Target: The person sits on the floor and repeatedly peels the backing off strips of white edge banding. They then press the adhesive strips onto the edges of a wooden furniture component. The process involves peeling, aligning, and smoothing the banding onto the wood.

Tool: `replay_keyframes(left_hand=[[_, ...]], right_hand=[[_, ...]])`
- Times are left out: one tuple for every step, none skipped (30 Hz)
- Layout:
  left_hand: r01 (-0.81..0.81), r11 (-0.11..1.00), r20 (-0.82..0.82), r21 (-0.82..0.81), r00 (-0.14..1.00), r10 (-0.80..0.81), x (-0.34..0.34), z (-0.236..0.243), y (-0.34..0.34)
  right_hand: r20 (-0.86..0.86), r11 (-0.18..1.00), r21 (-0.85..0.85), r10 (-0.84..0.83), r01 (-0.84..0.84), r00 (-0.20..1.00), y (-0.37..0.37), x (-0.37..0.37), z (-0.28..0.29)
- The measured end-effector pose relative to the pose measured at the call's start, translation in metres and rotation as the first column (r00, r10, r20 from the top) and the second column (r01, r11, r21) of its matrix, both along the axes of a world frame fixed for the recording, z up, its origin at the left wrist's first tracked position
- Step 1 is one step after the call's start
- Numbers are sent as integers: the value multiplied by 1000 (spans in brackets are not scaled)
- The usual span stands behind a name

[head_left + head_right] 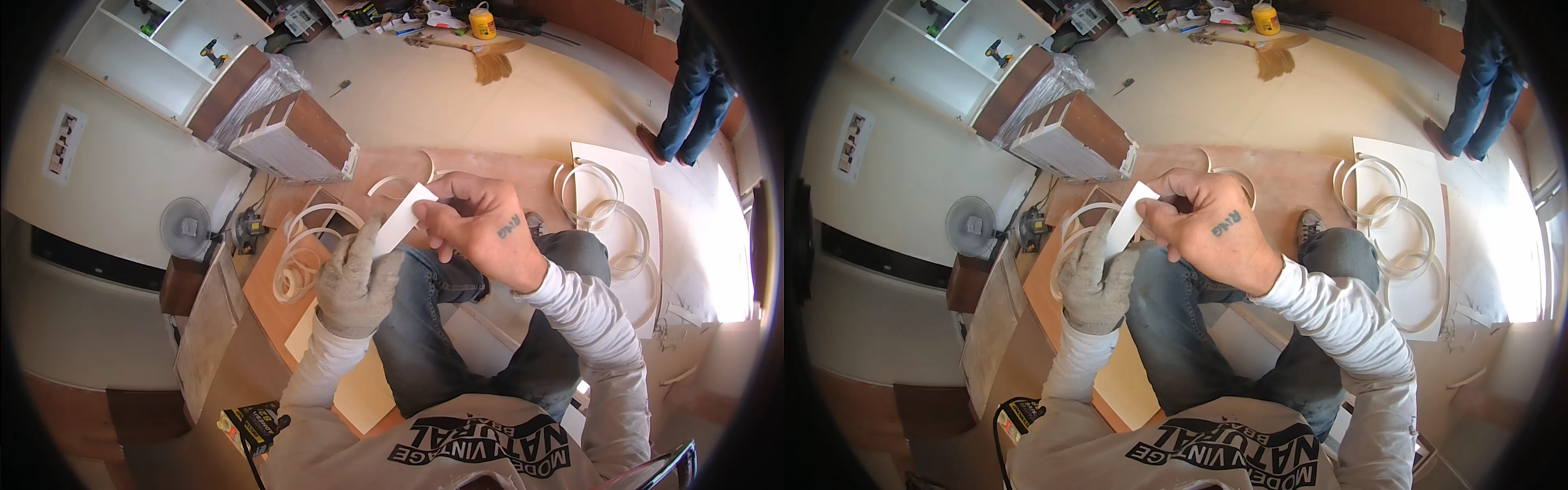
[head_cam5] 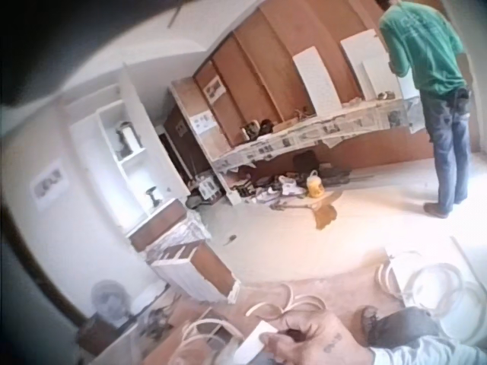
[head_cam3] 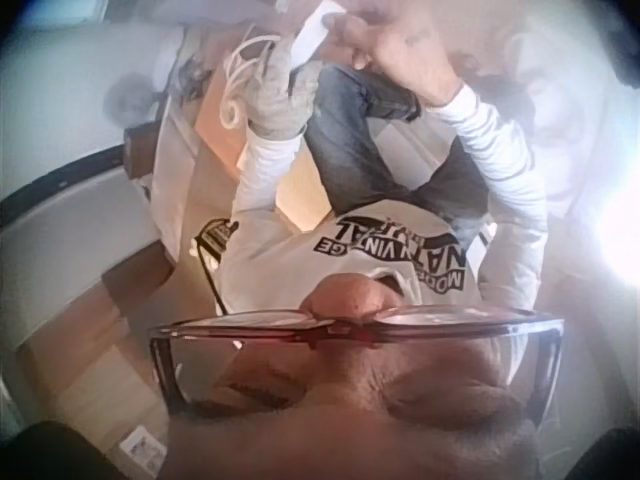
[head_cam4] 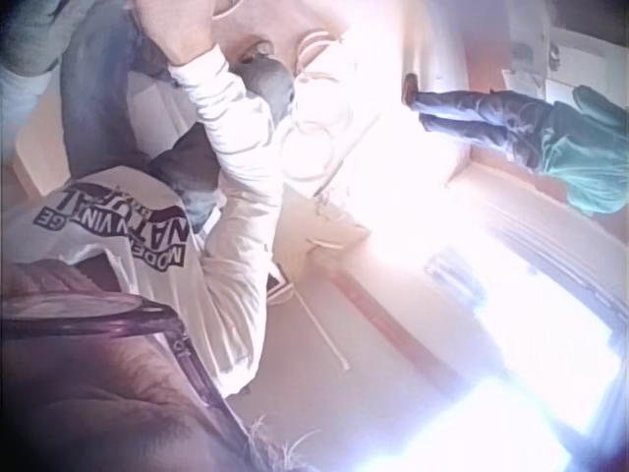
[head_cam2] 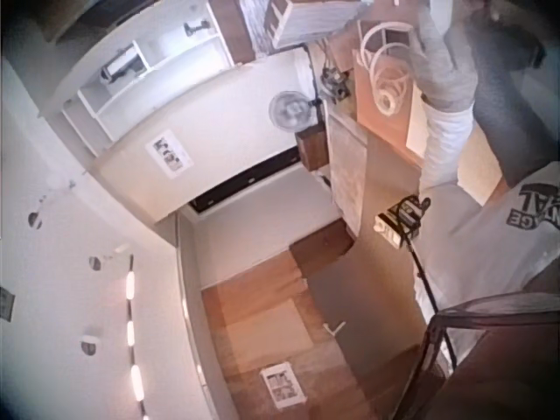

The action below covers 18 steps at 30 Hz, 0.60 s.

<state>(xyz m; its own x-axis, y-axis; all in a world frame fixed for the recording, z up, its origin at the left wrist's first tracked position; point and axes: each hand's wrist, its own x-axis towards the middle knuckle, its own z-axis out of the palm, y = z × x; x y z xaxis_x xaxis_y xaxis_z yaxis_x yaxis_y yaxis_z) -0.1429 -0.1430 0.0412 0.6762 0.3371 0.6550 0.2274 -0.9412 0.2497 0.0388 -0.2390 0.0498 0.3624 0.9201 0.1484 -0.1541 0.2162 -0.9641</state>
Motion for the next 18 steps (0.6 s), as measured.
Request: replay_keyframes(left_hand=[[-27,1000,14,10,1000,27,2,2,-5],[-44,999,20,32,999,44,4,4,-10],[-59,997,27,55,998,57,7,7,-13],[-71,994,37,79,997,68,10,11,-16],[-53,994,48,92,998,48,13,14,-16],[-35,997,50,75,998,31,14,17,-17],[-13,998,51,59,999,10,14,19,-18],[2,999,59,52,998,-5,15,20,-18],[18,999,66,46,998,-21,15,21,-18],[24,999,78,47,997,-27,15,21,-18],[41,997,83,70,995,-47,13,21,-18],[51,996,76,68,996,-56,12,21,-19],[76,993,66,89,994,-82,10,21,-17],[101,989,57,111,992,-108,8,21,-15],[109,991,38,79,993,-113,5,21,-15],[121,992,20,46,992,-122,3,21,-15],[133,991,4,12,991,-133,1,21,-15],[145,989,-2,7,989,-145,0,21,-14]], right_hand=[[27,1000,22,-19,18,999,-1,-5,0],[52,997,75,-38,34,998,-1,-9,0],[193,980,178,-120,85,974,-1,-12,0],[316,941,320,-218,113,923,-2,-14,0],[417,881,459,-329,116,847,-2,-15,1],[425,884,460,-307,89,852,-3,-14,1],[431,885,461,-288,66,855,-5,-13,1],[431,884,466,-272,46,860,-7,-10,0],[442,892,453,-218,-6,870,-7,-7,-1],[314,914,395,-35,-96,949,-7,-4,-1],[158,914,355,148,-196,976,-7,-1,-3],[-10,895,329,321,-300,947,-7,2,-4],[-35,859,322,432,-399,901,-4,9,-5],[-117,852,285,485,-438,867,-3,11,-6],[-202,845,262,521,-467,829,-4,13,-7],[-283,832,253,552,-494,784,-5,15,-8],[-337,818,259,574,-513,746,-2,15,-10],[-341,818,262,575,-512,744,-1,15,-10]])
